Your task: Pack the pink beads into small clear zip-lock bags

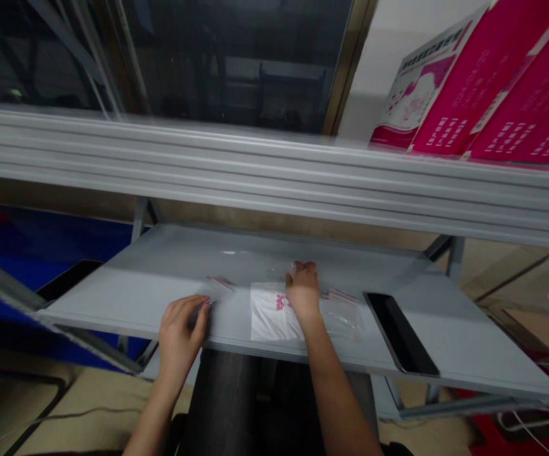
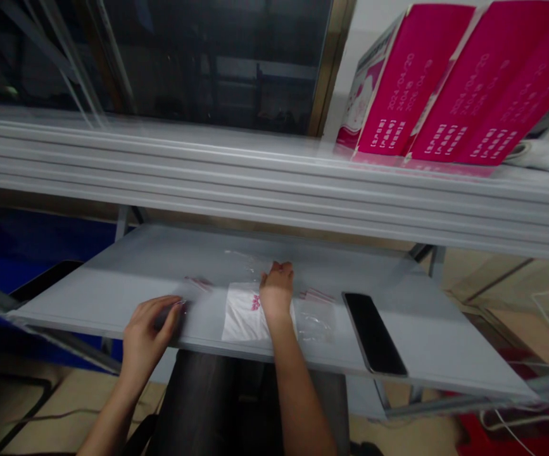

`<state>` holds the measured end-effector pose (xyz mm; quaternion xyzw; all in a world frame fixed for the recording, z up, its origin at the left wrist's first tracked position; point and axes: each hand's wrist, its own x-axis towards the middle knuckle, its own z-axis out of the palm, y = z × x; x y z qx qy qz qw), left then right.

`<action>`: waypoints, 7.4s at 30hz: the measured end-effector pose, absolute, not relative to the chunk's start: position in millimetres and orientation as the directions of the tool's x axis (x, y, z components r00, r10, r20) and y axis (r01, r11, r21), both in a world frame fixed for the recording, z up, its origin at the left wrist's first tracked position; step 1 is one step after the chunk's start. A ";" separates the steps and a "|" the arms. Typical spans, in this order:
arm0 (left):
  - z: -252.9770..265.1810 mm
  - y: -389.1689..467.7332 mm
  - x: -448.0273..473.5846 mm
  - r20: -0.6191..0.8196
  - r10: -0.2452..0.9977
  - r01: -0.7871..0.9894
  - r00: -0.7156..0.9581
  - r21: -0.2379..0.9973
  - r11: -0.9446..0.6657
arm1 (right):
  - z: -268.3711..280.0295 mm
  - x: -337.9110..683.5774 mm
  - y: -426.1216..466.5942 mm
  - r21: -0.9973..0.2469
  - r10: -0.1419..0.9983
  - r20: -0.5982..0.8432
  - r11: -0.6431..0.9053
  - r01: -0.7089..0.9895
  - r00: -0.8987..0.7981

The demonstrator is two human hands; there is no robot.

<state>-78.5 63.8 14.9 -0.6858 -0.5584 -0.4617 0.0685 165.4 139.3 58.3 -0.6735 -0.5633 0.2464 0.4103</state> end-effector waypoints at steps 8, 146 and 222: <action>41.6 25.3 -40.6 0.747 0.633 0.560 0.202 0.442 -0.701 | 40.2 153.0 67.1 -0.996 0.987 -0.070 -0.076 -0.036 -0.146; 60.8 150.3 -6.3 0.190 0.755 0.691 0.628 0.309 -0.653 | 19.0 188.1 -11.7 -0.477 0.912 0.307 0.394 0.786 -0.271; 85.1 141.7 18.8 0.045 0.778 0.779 0.627 -0.051 -0.625 | 21.1 160.9 56.5 -0.384 0.880 0.434 0.376 0.843 -0.195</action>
